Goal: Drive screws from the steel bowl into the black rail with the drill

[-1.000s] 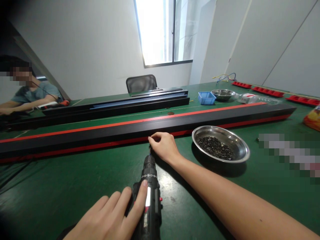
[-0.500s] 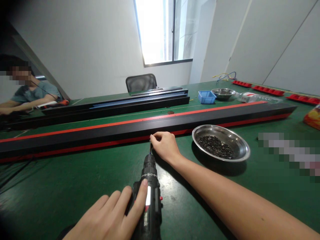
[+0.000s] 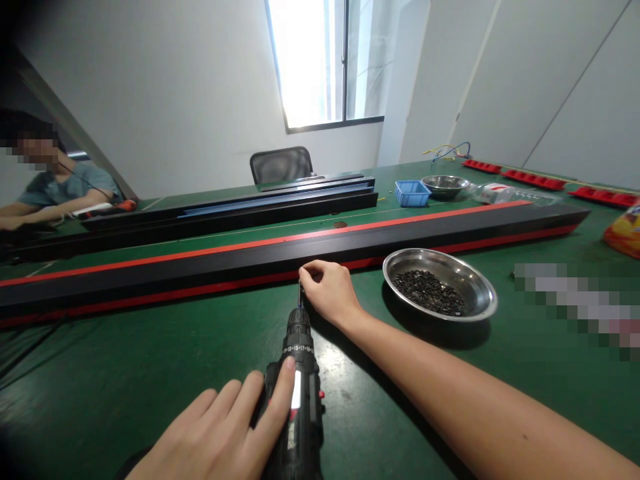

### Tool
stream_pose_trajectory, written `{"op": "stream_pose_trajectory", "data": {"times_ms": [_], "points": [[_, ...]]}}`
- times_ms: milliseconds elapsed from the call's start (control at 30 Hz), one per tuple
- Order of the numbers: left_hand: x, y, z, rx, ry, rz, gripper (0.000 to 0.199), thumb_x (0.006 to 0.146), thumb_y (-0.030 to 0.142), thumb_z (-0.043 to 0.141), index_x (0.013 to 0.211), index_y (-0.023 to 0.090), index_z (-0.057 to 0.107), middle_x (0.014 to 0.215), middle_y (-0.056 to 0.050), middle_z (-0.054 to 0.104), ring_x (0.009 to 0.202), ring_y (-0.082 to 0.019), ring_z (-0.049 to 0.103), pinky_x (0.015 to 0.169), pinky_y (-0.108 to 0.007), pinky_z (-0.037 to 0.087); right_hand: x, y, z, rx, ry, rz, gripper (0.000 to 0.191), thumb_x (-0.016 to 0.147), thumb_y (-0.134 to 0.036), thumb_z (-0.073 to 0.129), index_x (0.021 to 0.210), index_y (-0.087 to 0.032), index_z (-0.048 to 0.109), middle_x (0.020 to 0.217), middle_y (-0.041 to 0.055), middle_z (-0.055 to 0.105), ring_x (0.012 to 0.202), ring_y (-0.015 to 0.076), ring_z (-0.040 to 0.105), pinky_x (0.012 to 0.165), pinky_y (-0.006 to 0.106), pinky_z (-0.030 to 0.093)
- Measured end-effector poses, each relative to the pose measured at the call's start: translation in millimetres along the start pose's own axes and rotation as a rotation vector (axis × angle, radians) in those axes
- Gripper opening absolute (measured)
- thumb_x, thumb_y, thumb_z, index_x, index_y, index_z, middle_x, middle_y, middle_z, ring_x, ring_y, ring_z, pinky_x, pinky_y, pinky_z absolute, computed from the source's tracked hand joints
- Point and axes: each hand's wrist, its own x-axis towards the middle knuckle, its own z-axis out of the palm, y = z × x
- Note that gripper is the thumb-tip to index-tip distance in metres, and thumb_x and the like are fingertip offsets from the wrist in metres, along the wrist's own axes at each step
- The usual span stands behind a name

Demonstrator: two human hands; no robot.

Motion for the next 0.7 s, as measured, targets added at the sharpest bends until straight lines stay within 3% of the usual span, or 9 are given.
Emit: {"op": "stream_pose_trajectory", "data": {"times_ms": [167,333,500,600,700], "points": [[3,0,2.2,0.003,0.031,0.001,0.057,0.097,0.025,0.048,0.153,0.016,0.038,0.090,-0.005,0.067,0.069,-0.022,0.064,0.057,-0.033,0.050,5,-20,-43,-0.120,0.006,-0.069,0.024,0.093,-0.031,0.061,0.090,-0.018,0.081,0.089,0.0061,0.079,0.080,0.0197,0.073,0.075,0.029,0.052],[9,-7,3.1,-0.079,-0.066,0.005,0.073,0.092,0.034,0.053,0.158,0.013,0.029,0.096,-0.007,0.066,0.074,-0.024,0.064,0.060,-0.034,0.052,5,-24,-112,-0.584,0.029,-0.078,0.034,0.094,-0.043,0.058,0.083,-0.020,0.080,0.082,0.0069,0.078,0.074,0.0219,0.069,0.071,0.033,0.047],[18,-12,-0.1,-0.211,-0.213,-0.027,0.088,0.091,0.055,0.054,0.161,0.013,0.021,0.106,-0.012,0.064,0.084,-0.028,0.064,0.071,-0.041,0.057,0,9,-161,-0.985,-0.009,0.218,0.040,0.094,-0.051,0.054,0.089,-0.022,0.081,0.093,0.0109,0.078,0.083,0.0293,0.068,0.068,0.037,0.043],[19,-14,-0.7,-0.260,-0.255,-0.032,0.082,0.092,0.056,0.053,0.159,0.017,0.027,0.109,-0.012,0.063,0.087,-0.028,0.064,0.075,-0.044,0.058,1,28,-173,-1.063,-0.082,0.434,0.040,0.093,-0.052,0.052,0.098,-0.025,0.081,0.094,0.0128,0.077,0.082,0.0304,0.068,0.065,0.037,0.042],[18,-14,-0.8,-0.271,-0.276,-0.040,0.072,0.095,0.053,0.050,0.157,0.019,0.033,0.111,-0.013,0.062,0.091,-0.029,0.064,0.078,-0.046,0.058,1,36,-178,-1.044,-0.208,0.531,0.034,0.092,-0.048,0.055,0.097,-0.027,0.081,0.093,0.0114,0.076,0.077,0.0272,0.069,0.064,0.035,0.043]]}}
